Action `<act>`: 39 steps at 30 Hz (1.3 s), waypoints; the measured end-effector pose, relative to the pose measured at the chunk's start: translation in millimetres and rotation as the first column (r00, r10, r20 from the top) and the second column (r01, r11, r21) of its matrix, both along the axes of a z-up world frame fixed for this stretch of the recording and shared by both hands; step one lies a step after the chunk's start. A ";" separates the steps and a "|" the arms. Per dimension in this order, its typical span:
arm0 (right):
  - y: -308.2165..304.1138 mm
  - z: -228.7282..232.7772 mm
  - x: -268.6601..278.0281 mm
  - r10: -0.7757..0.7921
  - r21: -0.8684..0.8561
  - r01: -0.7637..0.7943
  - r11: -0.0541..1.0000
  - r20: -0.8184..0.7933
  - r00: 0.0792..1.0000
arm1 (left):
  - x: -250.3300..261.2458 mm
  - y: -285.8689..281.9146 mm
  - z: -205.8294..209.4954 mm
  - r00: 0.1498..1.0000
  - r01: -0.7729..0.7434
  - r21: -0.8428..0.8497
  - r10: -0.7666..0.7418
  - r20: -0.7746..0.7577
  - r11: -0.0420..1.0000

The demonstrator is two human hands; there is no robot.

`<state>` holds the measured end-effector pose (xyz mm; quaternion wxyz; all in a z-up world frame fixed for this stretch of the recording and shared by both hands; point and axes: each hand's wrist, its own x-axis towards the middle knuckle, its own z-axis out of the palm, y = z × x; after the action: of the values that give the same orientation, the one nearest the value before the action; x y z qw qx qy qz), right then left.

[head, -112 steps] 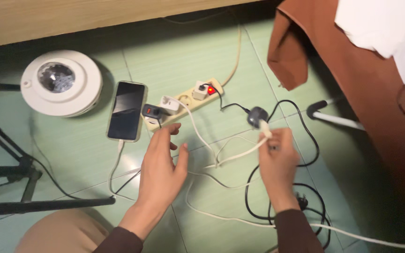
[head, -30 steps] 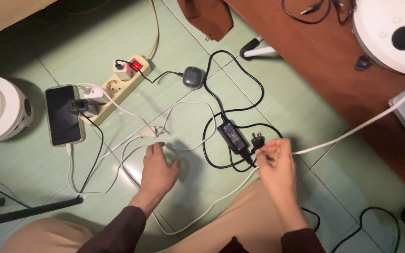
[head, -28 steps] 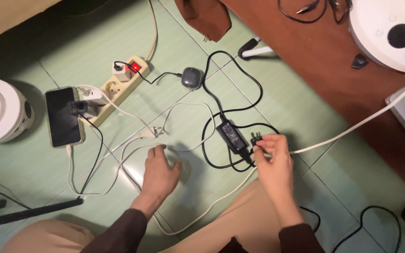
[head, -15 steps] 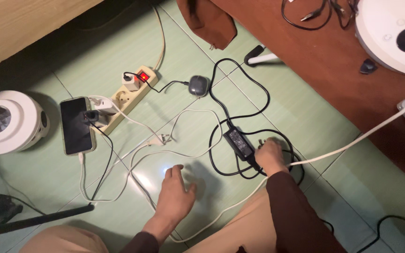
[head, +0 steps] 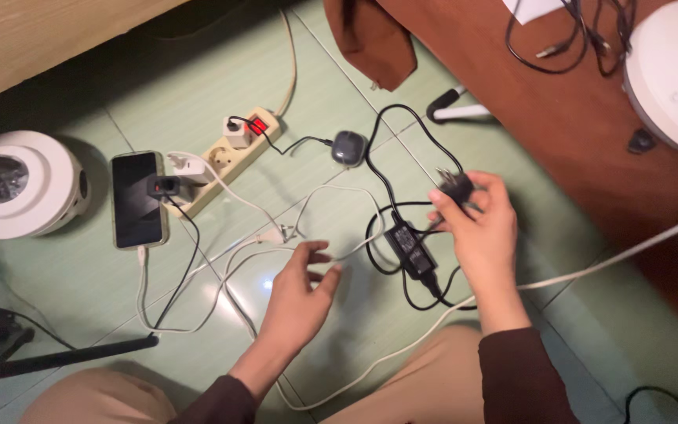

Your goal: The person sits on the floor and organizes multiple electronic cables and devices. They plug a phone charger into a power strip, connect the cable to a smartphone, and then plug a laptop charger into the same strip and connect it to a laptop. The person also coils a black cable and places it on a nearby table.

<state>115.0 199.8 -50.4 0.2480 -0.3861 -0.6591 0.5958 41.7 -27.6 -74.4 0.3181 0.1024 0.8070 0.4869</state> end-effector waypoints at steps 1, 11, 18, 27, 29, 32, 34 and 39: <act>-7.8 10.1 -10.4 0.048 -0.081 -0.055 0.995 -0.080 0.996 | -4.7 2.9 7.8 1.000 -0.010 0.044 0.010 0.013 0.999; -64.7 26.3 -76.3 0.243 -0.509 -0.584 0.632 -0.586 0.773 | -44.5 -0.4 52.3 0.999 -0.025 0.430 0.010 0.035 0.903; -79.4 18.2 -85.7 0.282 -0.549 -0.630 0.549 -0.588 0.758 | -51.5 -16.7 50.2 0.999 -0.040 0.474 0.033 0.023 0.880; -99.3 26.5 -93.0 0.337 -0.539 -0.652 0.533 -0.572 0.748 | -50.7 -23.8 55.8 0.997 -0.076 0.449 0.069 0.031 0.890; -101.1 30.0 -94.0 0.359 -0.517 -0.599 0.612 -0.493 0.793 | -49.5 -23.1 58.3 0.994 -0.105 0.464 0.081 0.072 0.880; -98.7 36.7 -89.0 0.385 -0.448 -0.523 0.725 -0.367 0.847 | -43.7 -19.2 68.8 0.994 -0.108 0.385 0.087 0.071 0.916; -93.8 41.6 -80.0 0.388 -0.423 -0.498 0.757 -0.323 0.863 | -42.1 -10.2 80.4 0.984 -0.166 0.521 0.107 0.142 0.838; -89.4 44.0 -27.1 0.458 -0.417 -0.455 0.787 -0.101 0.883 | -60.9 8.5 120.2 0.990 -0.138 0.713 0.086 0.109 0.688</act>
<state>87.9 110.4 -6.4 0.0036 -0.2620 -0.5859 0.7669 -19.2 -19.1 45.8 0.2494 0.1525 0.5463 0.7849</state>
